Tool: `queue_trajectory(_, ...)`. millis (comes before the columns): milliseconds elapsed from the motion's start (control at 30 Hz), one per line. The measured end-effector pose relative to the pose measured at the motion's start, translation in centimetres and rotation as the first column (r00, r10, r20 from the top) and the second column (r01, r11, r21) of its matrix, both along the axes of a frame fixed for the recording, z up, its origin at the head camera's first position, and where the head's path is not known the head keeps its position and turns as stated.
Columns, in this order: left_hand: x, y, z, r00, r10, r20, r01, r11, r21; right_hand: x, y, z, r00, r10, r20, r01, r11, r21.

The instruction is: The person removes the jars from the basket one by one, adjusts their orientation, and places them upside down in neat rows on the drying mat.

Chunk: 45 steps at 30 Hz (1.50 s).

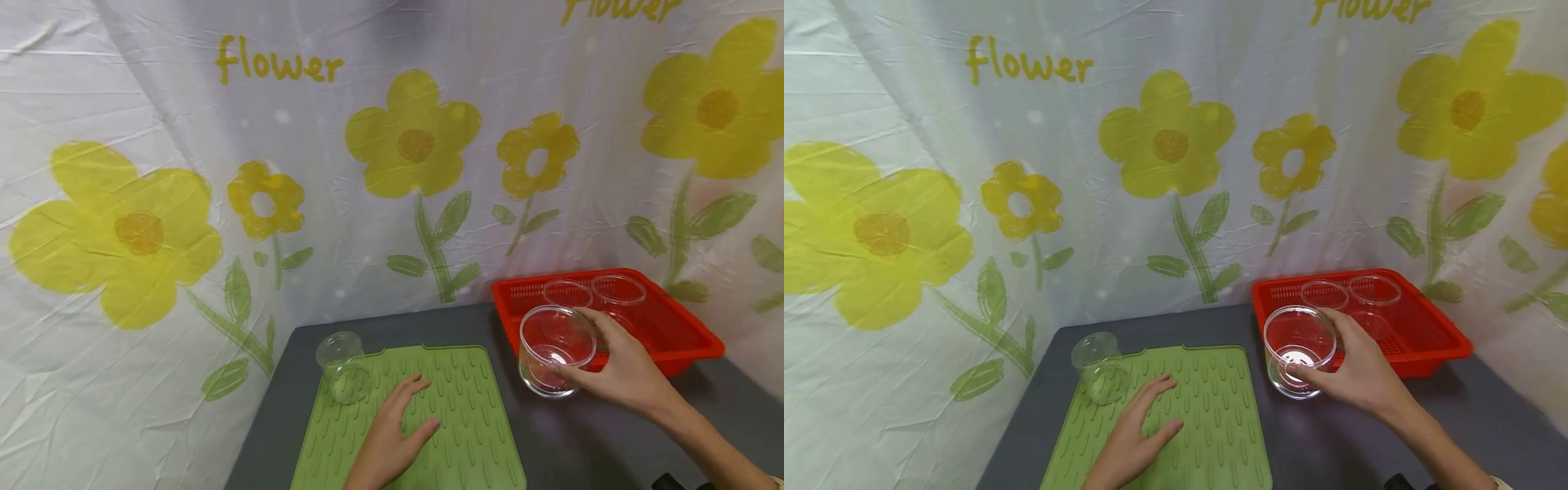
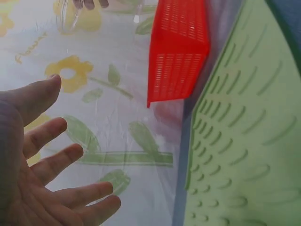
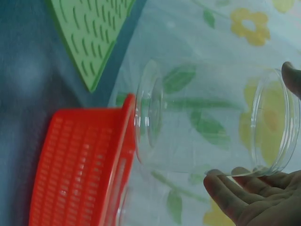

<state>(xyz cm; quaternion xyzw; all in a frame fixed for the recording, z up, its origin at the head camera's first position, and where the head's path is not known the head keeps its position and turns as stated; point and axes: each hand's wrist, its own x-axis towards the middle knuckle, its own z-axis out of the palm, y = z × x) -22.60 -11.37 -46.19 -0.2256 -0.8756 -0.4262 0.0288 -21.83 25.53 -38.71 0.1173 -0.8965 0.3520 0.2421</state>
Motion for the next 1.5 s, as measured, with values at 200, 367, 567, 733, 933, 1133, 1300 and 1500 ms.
queue_trajectory(200, -0.4, 1.5, 0.8, 0.999, -0.04, -0.031, 0.042, 0.998, 0.045, 0.9, -2.1, -0.6, 0.999, 0.032, 0.002, -0.032, 0.999, 0.026)
queue_trajectory(367, -0.4, 2.7, 1.5, 0.992, -0.097, -0.081, 0.103, 0.992, 0.07, 1.7, -4.0, -1.2, 0.995, 0.095, 0.009, -0.096, 0.993, 0.07)
queue_trajectory(567, 0.0, 3.9, 2.2, 0.984, -0.164, -0.066, 0.17, 0.981, 0.092, 2.6, -5.8, -1.9, 0.979, 0.201, -0.034, -0.196, 0.975, 0.1)
queue_trajectory(733, 0.4, 4.7, 2.3, 0.977, -0.214, 0.005, 0.211, 0.966, 0.152, 3.3, -7.1, -2.1, 0.969, 0.246, 0.002, -0.244, 0.963, 0.117)
queue_trajectory(933, 0.7, 4.8, 1.7, 0.963, -0.264, 0.061, 0.244, 0.942, 0.23, 3.8, -8.1, -2.2, 0.959, 0.281, 0.028, -0.283, 0.952, 0.116)
queue_trajectory(1133, 0.8, 4.5, 1.0, 0.944, -0.318, 0.092, 0.272, 0.903, 0.332, 3.9, -8.7, -2.4, 0.957, 0.288, 0.046, -0.291, 0.951, 0.107)
queue_trajectory(1300, 0.8, 4.5, 0.8, 0.941, -0.331, 0.075, 0.283, 0.888, 0.363, 3.9, -9.0, -2.3, 0.958, 0.284, 0.038, -0.287, 0.951, 0.119)
queue_trajectory(1500, 0.8, 4.2, 0.7, 0.939, -0.337, 0.069, 0.286, 0.877, 0.385, 3.9, -9.0, -2.5, 0.948, 0.312, 0.06, -0.316, 0.944, 0.098)
